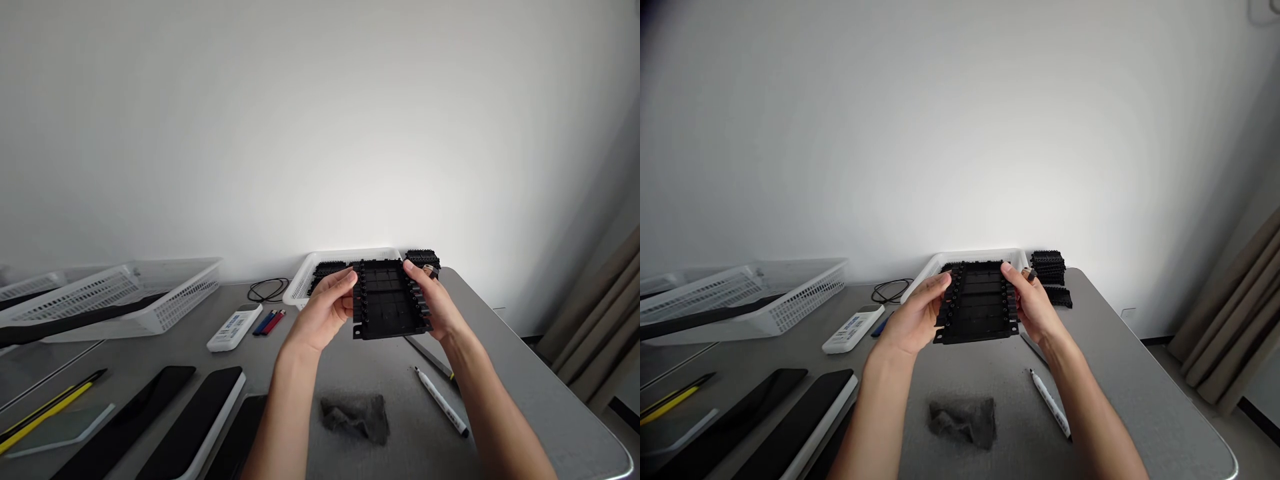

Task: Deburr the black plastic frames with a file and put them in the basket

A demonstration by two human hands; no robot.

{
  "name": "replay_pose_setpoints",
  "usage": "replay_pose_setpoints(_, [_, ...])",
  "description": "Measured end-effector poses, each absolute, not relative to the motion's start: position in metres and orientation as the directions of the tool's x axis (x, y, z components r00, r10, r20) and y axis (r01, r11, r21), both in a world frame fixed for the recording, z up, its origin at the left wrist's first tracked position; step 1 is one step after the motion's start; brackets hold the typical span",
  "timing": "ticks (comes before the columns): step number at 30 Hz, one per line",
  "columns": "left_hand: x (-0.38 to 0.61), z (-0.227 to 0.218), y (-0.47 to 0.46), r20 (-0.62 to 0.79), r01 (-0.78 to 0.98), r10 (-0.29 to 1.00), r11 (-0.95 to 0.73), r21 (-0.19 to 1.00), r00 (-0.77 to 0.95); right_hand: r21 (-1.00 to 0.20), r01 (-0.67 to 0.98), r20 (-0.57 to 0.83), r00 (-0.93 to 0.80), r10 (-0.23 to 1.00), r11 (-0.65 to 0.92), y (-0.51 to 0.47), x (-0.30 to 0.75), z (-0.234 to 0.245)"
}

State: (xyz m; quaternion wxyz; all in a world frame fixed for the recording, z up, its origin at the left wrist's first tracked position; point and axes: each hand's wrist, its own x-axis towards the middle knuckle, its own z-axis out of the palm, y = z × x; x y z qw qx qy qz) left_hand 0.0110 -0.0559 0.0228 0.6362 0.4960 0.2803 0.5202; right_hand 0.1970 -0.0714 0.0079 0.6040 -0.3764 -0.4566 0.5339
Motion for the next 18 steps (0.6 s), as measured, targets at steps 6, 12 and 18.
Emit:
replay_pose_setpoints(6, [0.0109,0.023,-0.0562,0.172,-0.389,0.939,-0.045,0.92,0.298,-0.947,-0.288,0.152,-0.013,0.988,0.142,-0.0706,0.1978,0.0073])
replay_pose_setpoints(12, [0.0101,0.0233,-0.056,0.192,-0.367,0.931,-0.069,0.927,0.31,-0.944,-0.29,0.169,-0.017,0.985,0.157,-0.073,0.1956,0.0102])
replay_pose_setpoints(18, [0.0122,0.0249,-0.0586,0.21,-0.297,0.921,-0.11,0.948,0.329,-0.94,-0.284,0.179,0.062,0.982,0.189,-0.0718,0.1963,0.0091])
